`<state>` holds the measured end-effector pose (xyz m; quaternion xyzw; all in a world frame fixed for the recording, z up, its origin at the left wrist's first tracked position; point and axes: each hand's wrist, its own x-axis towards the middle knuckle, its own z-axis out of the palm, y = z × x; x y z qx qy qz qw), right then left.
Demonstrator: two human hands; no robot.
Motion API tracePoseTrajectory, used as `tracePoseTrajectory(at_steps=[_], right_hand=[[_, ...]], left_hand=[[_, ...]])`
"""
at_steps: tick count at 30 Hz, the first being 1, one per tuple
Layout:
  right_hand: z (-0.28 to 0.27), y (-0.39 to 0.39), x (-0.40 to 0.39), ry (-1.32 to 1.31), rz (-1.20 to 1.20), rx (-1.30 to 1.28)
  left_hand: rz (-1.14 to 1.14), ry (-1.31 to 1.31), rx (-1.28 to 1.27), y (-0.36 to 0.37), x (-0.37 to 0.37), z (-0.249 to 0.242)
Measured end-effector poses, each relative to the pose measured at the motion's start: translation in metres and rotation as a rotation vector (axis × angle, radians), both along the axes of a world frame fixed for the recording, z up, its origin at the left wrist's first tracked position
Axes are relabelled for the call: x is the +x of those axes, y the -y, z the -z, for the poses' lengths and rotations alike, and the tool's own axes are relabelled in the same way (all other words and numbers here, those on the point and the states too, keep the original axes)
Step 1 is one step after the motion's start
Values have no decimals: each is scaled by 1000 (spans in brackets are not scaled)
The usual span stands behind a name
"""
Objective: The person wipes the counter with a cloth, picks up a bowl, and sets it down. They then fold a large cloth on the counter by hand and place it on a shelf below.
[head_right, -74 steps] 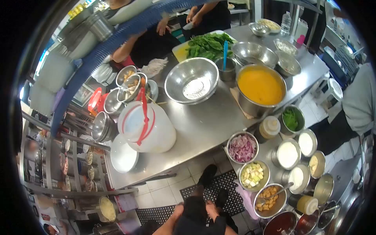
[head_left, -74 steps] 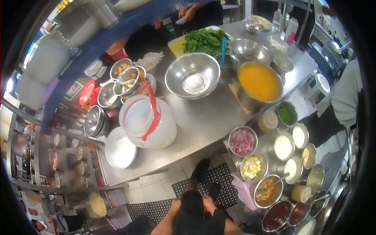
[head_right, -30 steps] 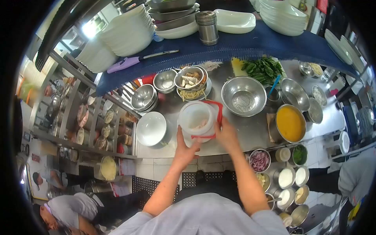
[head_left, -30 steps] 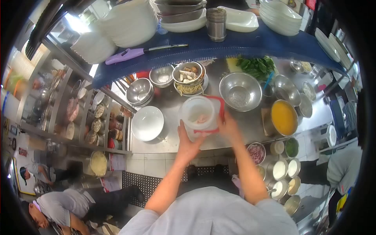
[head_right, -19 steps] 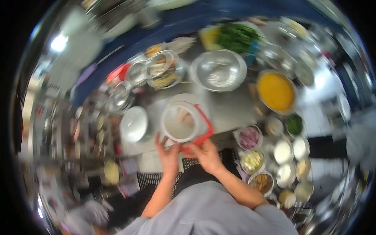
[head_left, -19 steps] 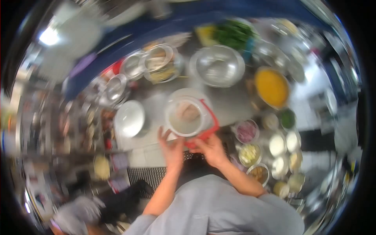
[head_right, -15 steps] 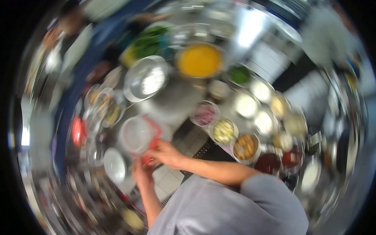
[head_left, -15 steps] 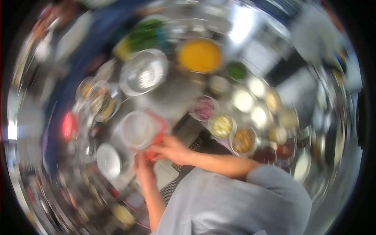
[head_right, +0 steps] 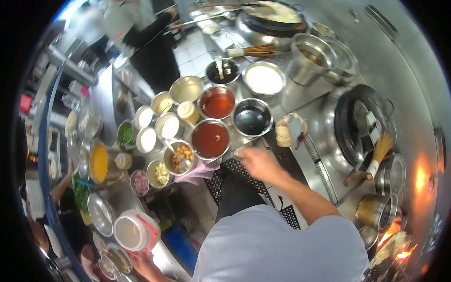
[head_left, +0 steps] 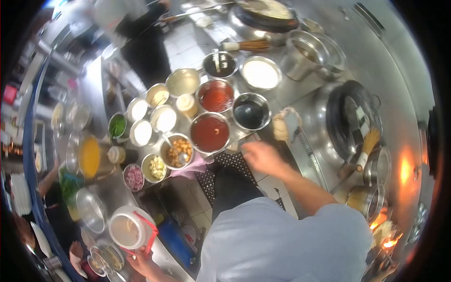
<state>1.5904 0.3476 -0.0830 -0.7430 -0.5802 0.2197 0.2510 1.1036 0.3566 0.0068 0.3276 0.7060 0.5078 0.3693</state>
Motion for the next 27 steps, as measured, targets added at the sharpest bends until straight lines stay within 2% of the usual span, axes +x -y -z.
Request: tracePoseTrajectory(at_steps=[1,3,5,9,11,12,14,17,20,23,24,26,27], right_hand=[[0,22,33,-12,185,89],[0,56,89,226,407,140],[-10,70,123,207,560,-42],[-12,59,140,252,557,-82],[-2,48,137,356,550,-75],[13,44,133,350,512,-157],[47,34,134,350,444,-307],[67,27,154,394,401,-311],[95,26,179,85,566,-159],[92,31,211,-245,679,56],[33,31,196,-329,730,138],[42,24,228,-629,738,422],[19,18,236,-545,767,407]], left_hand=[[117,2,-34,3,7,-7],[303,86,-78,6,25,-13],[307,72,-96,2,52,2],[409,338,-174,5,72,41],[395,385,-228,9,84,59],[427,436,-227,10,95,65],[468,439,-258,18,108,76],[499,431,-290,24,118,94],[564,391,-367,25,121,112],[595,355,-422,19,121,124],[601,338,-431,16,119,126],[583,311,-443,12,122,126],[562,307,-445,12,125,125]])
